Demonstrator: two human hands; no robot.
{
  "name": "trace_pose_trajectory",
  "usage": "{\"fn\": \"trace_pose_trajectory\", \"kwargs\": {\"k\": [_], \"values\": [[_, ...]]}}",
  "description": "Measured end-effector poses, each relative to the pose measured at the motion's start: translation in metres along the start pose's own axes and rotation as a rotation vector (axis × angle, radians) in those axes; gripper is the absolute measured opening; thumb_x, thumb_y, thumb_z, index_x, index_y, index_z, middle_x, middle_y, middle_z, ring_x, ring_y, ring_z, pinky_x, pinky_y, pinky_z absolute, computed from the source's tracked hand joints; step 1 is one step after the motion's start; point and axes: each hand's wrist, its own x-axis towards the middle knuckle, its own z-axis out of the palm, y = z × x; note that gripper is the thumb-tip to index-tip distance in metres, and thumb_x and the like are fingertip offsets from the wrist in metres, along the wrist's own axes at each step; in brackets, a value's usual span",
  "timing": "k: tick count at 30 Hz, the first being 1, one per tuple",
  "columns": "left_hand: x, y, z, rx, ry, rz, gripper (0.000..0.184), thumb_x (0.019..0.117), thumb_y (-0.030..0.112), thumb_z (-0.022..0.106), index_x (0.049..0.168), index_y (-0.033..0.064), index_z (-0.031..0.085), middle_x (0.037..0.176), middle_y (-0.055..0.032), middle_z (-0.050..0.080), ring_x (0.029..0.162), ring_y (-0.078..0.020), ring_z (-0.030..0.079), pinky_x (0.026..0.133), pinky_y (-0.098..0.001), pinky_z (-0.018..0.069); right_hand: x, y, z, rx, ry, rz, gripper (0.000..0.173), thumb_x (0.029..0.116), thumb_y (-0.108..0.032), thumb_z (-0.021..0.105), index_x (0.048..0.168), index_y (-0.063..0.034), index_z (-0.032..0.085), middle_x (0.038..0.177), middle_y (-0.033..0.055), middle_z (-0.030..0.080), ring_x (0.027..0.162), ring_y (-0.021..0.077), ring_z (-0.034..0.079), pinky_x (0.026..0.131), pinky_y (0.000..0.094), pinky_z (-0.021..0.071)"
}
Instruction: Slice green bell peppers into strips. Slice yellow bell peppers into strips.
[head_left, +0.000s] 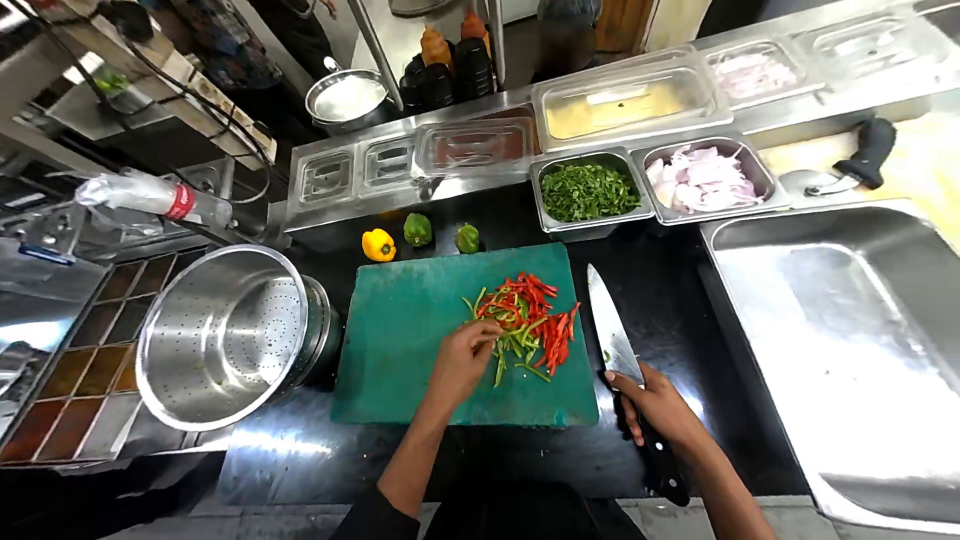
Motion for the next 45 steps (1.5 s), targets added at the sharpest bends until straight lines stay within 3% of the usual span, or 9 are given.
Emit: {"fn": "trace_pose_trajectory", "kwargs": {"k": [4,8,15,20,25,30,36,41,45], "values": [[-0.014,-0.003,0.015,-0.013,0.0,-0.033,0.018,0.0958,0.017,0.071,0.108,0.0033,0.074,0.099,-0.0065,0.075,0.082,-0.0121,0.072,0.079,-0.0305,0.061,0.001,0.003,0.0,-0.014,-0.004,-0.031,0.015,0.1053,-0.019,0.058,0.112,-0.0052,0.055,0.05,0.0029,0.051,0.035,0.0152,0.052,0.035,0.0316,0.0499],[-0.026,-0.021,0.053,0.13,-0.19,0.119,0.024,0.1014,0.018,0.062,0.114,0.0033,0.075,0.123,-0.0122,0.07,0.114,-0.0209,0.067,0.104,-0.0336,0.0515,0.002,0.005,0.001,-0.006,0.0,-0.035,0.015,0.1042,-0.018,0.058,0.111,-0.0053,0.055,0.049,0.0023,0.05,0.034,0.0145,0.051,0.034,0.0316,0.0491],[-0.013,-0.027,0.049,-0.049,0.098,0.326,0.022,0.1011,0.016,0.062,0.114,0.0056,0.076,0.121,-0.0099,0.072,0.114,-0.0178,0.068,0.102,-0.0318,0.0541,-0.001,0.006,-0.002,-0.018,-0.007,-0.032,0.014,0.1042,-0.018,0.058,0.108,-0.0052,0.055,0.049,0.0018,0.051,0.035,0.0146,0.053,0.036,0.0322,0.0513],[-0.012,-0.042,0.024,0.038,0.355,0.036,0.031,0.1011,0.025,0.059,0.122,0.0055,0.072,0.119,-0.014,0.069,0.103,-0.0205,0.068,0.091,-0.0331,0.0565,-0.001,0.006,-0.002,-0.046,-0.006,-0.051,0.011,0.1047,-0.017,0.056,0.105,-0.0061,0.054,0.05,-0.002,0.052,0.038,0.0117,0.054,0.039,0.0308,0.0524],[-0.029,-0.058,0.031,0.198,0.393,-0.349,0.062,0.0946,0.044,0.065,0.14,0.0037,0.056,0.14,-0.0233,0.055,0.129,-0.0404,0.054,0.108,-0.0531,0.0445,-0.003,0.009,-0.003,-0.062,0.022,-0.06,0.011,0.1053,-0.016,0.056,0.105,-0.0051,0.053,0.049,-0.0012,0.052,0.037,0.0121,0.054,0.038,0.031,0.0524],[-0.029,-0.048,0.04,-0.17,0.073,-0.107,0.083,0.0939,0.042,0.071,0.16,0.0073,0.034,0.165,-0.0165,0.032,0.145,-0.028,0.044,0.115,-0.0427,0.0429,-0.003,0.005,0.003,-0.032,0.033,-0.04,0.014,0.1071,-0.017,0.053,0.109,-0.0035,0.052,0.048,0.0014,0.049,0.035,0.0138,0.051,0.035,0.0324,0.0507],[-0.039,-0.077,0.037,-0.498,0.405,-0.078,0.052,0.1031,0.017,0.058,0.153,0.0093,0.046,0.127,-0.0165,0.067,0.091,-0.0221,0.073,0.077,-0.0398,0.0618,-0.034,-0.016,0.024,-0.08,0.103,-0.131,0.02,0.1051,-0.016,0.056,0.118,-0.002,0.051,0.051,0.0015,0.047,0.035,0.0136,0.049,0.034,0.0318,0.0492],[-0.027,-0.093,-0.011,-0.714,0.512,-0.272,0.038,0.1101,0.023,0.046,0.142,0.0029,0.051,0.129,-0.0141,0.065,0.068,-0.0157,0.066,0.056,-0.0288,0.0544,-0.078,-0.031,0.074,-0.598,-0.21,-0.038,0.043,0.1073,-0.033,0.052,0.14,-0.0048,0.053,0.074,0.011,0.064,0.051,0.0223,0.061,0.052,0.0427,0.0564],[0.002,-0.105,-0.045,-0.759,0.662,-0.277,0.032,0.1104,0.019,0.046,0.135,0.0003,0.052,0.116,-0.0136,0.063,0.071,-0.0139,0.062,0.061,-0.0286,0.053,-0.067,-0.033,0.114,-0.945,-0.378,-0.086,0.041,0.1076,-0.042,0.049,0.13,-0.0091,0.06,0.089,0.0178,0.069,0.073,0.0338,0.069,0.071,0.0551,0.056]]}}
